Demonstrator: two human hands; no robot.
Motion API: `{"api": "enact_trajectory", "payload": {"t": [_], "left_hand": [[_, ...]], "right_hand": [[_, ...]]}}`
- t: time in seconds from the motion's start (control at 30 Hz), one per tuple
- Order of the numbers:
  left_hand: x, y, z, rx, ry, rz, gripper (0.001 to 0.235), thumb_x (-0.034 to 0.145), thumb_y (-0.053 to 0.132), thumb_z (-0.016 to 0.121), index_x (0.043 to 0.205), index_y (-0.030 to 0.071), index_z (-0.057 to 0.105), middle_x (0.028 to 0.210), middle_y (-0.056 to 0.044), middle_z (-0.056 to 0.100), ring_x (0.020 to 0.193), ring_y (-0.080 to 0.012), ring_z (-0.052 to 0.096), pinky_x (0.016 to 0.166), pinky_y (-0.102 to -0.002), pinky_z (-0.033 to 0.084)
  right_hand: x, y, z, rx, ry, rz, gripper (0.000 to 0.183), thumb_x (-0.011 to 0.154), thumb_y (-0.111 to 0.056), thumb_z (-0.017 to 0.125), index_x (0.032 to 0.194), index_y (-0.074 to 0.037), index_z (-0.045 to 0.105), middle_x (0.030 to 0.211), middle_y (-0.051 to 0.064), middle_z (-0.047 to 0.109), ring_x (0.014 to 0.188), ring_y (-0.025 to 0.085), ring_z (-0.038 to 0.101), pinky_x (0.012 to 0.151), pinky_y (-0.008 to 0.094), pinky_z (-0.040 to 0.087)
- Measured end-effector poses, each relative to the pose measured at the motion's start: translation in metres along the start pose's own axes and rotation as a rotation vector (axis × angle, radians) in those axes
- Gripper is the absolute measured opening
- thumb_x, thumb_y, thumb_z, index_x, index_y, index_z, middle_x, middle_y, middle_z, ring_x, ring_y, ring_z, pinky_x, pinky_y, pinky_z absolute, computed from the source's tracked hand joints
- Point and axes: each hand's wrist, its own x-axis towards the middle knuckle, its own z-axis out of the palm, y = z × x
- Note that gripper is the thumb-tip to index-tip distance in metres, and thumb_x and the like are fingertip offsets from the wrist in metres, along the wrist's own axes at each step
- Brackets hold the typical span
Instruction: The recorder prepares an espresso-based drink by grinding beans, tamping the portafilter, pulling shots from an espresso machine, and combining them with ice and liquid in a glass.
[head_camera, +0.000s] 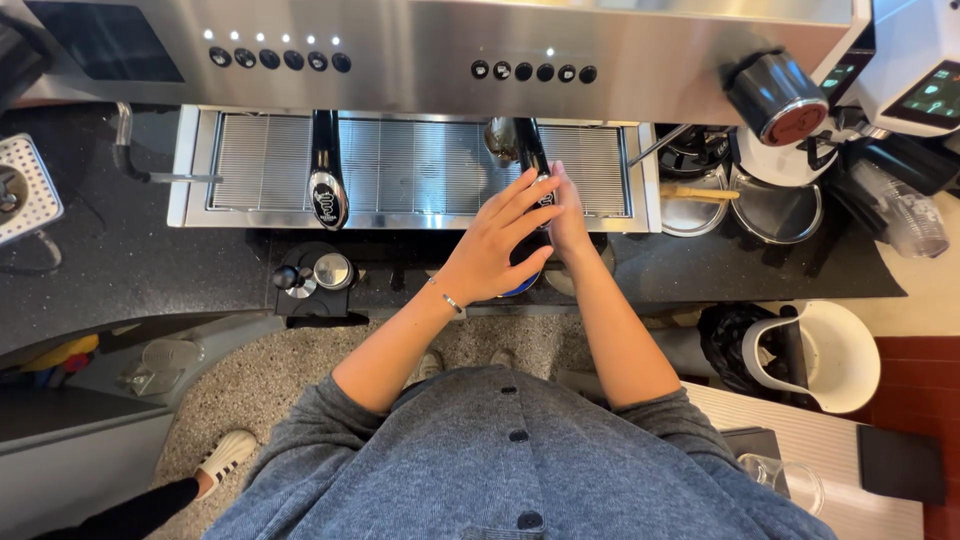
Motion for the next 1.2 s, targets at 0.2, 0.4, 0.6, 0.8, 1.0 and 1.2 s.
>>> {"api": "enact_trajectory", "payload": {"t": [0.2,0.4,0.6,0.8,1.0,1.2], "left_hand": [[-0.002,-0.006,0.005,-0.009,0.001,-0.009,0.050,0.092,0.015,0.075,0.139,0.012,0.060,0.162,-0.007,0.042,0.158,-0.0314,0.031,0.128,-0.048,0.032],[-0.005,-0.015,0.006,-0.025,-0.023,0.024,0.049,0.090,0.014,0.075,0.137,0.012,0.061,0.164,-0.008,0.039,0.158,-0.0328,0.029,0.127,-0.050,0.033],[-0.024,-0.019,0.004,0.005,0.008,0.067,0.042,0.088,0.014,0.075,0.129,0.011,0.065,0.164,-0.011,0.038,0.156,-0.0361,0.032,0.126,-0.050,0.035],[-0.063,-0.034,-0.004,-0.085,0.029,-0.029,0.035,0.088,0.012,0.074,0.122,0.008,0.065,0.160,-0.015,0.040,0.149,-0.0372,0.041,0.124,-0.049,0.036],[-0.088,-0.055,-0.008,-0.035,0.009,-0.150,0.037,0.092,0.016,0.072,0.127,0.010,0.063,0.157,-0.014,0.043,0.145,-0.0366,0.044,0.121,-0.048,0.036],[-0.102,-0.073,-0.022,-0.018,0.025,-0.193,0.043,0.092,0.016,0.073,0.132,0.009,0.060,0.156,-0.014,0.044,0.145,-0.0381,0.042,0.120,-0.049,0.034]], "right_hand": [[-0.020,-0.026,0.027,-0.155,0.074,0.260,0.034,0.111,-0.044,0.026,0.123,-0.021,0.048,0.100,0.008,0.066,0.069,0.013,0.062,0.046,0.026,0.044],[-0.026,-0.027,0.034,-0.183,0.064,0.238,0.041,0.112,-0.041,0.031,0.116,-0.009,0.056,0.090,0.006,0.067,0.060,0.011,0.061,0.044,0.024,0.043],[-0.015,0.009,-0.003,-0.010,0.100,0.249,0.031,0.113,-0.030,0.041,0.126,-0.005,0.055,0.109,0.009,0.066,0.073,0.011,0.065,0.056,0.026,0.050],[-0.020,0.000,0.002,-0.257,0.025,0.230,0.032,0.101,-0.012,0.052,0.132,-0.008,0.047,0.107,0.008,0.065,0.056,0.012,0.056,0.040,0.022,0.034],[-0.038,-0.014,0.030,-0.288,0.104,0.149,0.038,0.102,-0.010,0.050,0.139,-0.008,0.045,0.102,0.010,0.066,0.055,0.011,0.055,0.042,0.022,0.037],[-0.077,-0.010,0.041,-0.278,0.312,0.136,0.034,0.107,-0.027,0.046,0.133,-0.005,0.051,0.097,0.009,0.066,0.056,0.012,0.058,0.044,0.024,0.043]]}}
